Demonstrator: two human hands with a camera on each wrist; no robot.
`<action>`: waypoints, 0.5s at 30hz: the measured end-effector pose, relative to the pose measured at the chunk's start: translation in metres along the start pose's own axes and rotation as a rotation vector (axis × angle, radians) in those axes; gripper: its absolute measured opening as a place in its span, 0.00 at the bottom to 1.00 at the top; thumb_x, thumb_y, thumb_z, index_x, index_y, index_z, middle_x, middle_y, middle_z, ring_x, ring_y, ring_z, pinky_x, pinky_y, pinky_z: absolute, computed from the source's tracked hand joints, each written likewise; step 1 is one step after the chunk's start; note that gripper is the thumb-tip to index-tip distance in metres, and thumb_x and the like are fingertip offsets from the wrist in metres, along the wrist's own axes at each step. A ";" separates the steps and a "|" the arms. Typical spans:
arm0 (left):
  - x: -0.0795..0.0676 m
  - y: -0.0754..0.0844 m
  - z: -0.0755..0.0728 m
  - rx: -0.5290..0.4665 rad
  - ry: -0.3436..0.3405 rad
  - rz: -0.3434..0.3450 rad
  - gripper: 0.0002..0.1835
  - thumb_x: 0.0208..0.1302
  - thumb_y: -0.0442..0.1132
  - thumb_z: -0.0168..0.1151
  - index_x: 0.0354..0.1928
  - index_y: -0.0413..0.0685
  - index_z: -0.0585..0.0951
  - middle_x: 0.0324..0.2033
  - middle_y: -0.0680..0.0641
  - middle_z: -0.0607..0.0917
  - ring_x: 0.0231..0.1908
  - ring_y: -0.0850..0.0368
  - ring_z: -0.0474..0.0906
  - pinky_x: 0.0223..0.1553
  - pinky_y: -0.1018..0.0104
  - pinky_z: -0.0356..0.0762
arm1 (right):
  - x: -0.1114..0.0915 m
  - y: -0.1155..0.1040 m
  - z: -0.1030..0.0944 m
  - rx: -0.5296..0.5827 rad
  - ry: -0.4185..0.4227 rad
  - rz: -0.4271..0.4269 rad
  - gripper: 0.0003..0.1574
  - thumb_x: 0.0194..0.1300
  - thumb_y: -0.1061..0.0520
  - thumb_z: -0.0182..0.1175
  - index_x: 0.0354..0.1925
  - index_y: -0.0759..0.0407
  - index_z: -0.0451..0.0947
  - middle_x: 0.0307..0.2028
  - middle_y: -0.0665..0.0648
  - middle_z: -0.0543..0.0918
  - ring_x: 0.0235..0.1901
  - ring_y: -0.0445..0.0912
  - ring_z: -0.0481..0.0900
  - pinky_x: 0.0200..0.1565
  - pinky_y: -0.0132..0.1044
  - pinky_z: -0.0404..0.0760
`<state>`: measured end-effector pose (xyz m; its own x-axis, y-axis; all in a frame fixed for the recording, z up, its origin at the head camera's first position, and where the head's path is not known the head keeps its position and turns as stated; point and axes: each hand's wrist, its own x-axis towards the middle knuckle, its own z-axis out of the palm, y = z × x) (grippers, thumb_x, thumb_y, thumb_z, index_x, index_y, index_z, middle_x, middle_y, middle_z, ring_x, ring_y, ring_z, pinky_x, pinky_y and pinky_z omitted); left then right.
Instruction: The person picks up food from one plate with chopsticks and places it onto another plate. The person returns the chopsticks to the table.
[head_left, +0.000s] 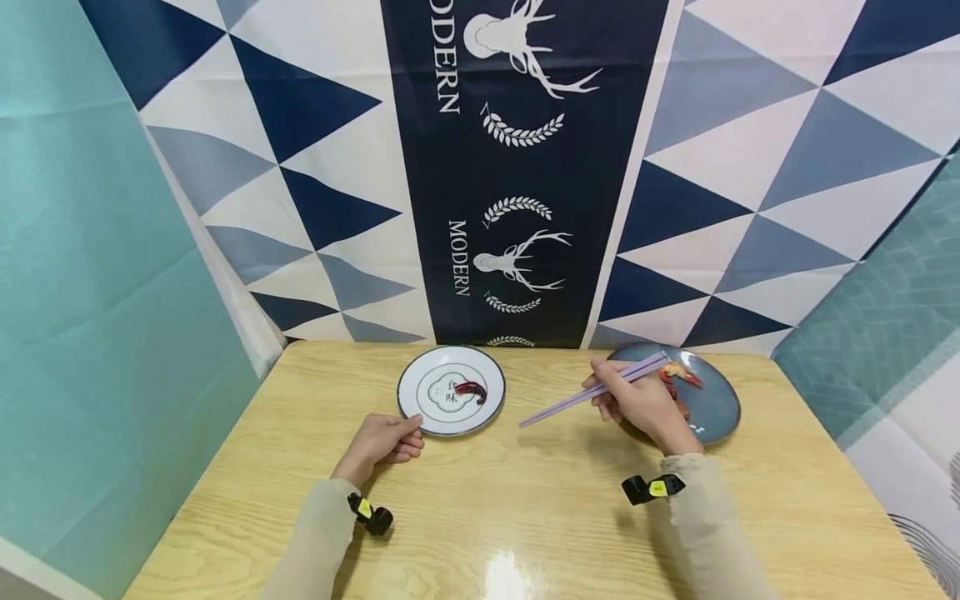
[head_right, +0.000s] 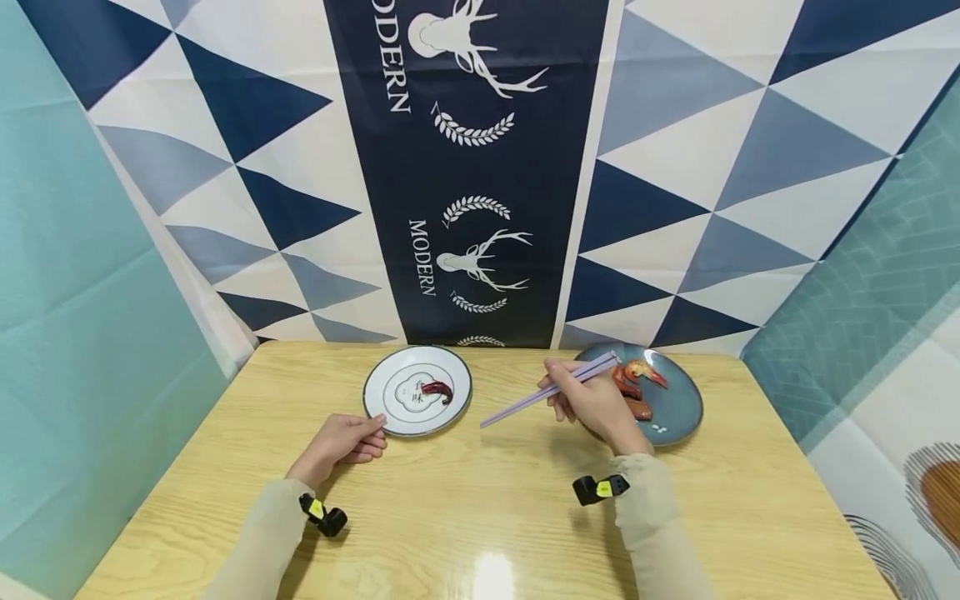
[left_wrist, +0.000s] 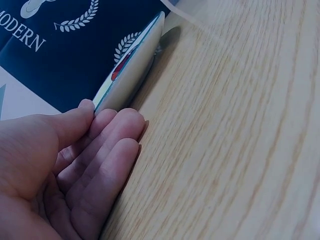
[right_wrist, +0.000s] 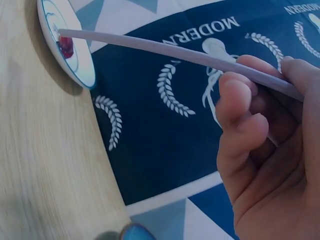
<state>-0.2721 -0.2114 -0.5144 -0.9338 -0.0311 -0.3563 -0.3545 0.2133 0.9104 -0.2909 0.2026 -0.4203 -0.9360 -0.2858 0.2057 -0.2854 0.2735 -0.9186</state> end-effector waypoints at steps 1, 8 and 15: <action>0.000 0.000 0.000 0.000 0.002 -0.002 0.21 0.71 0.52 0.67 0.35 0.37 0.88 0.26 0.47 0.90 0.23 0.61 0.87 0.29 0.69 0.88 | -0.002 0.000 -0.002 -0.006 -0.004 -0.002 0.33 0.82 0.46 0.51 0.39 0.75 0.83 0.18 0.57 0.83 0.12 0.48 0.74 0.13 0.40 0.74; 0.001 -0.001 0.000 0.000 0.001 0.004 0.21 0.70 0.52 0.67 0.35 0.38 0.88 0.26 0.47 0.90 0.23 0.62 0.86 0.28 0.69 0.87 | -0.014 0.001 -0.020 -0.021 0.027 -0.028 0.31 0.83 0.48 0.50 0.39 0.75 0.83 0.20 0.64 0.84 0.15 0.54 0.80 0.16 0.42 0.79; 0.001 -0.002 -0.001 0.000 -0.014 0.007 0.21 0.71 0.52 0.67 0.34 0.38 0.88 0.26 0.47 0.90 0.23 0.62 0.86 0.28 0.69 0.87 | -0.028 0.003 -0.038 -0.026 0.072 -0.064 0.31 0.84 0.52 0.48 0.38 0.78 0.82 0.20 0.62 0.85 0.14 0.48 0.82 0.17 0.41 0.82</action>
<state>-0.2720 -0.2126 -0.5167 -0.9357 -0.0159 -0.3525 -0.3476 0.2137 0.9130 -0.2732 0.2460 -0.4163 -0.9278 -0.2365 0.2885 -0.3496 0.2811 -0.8938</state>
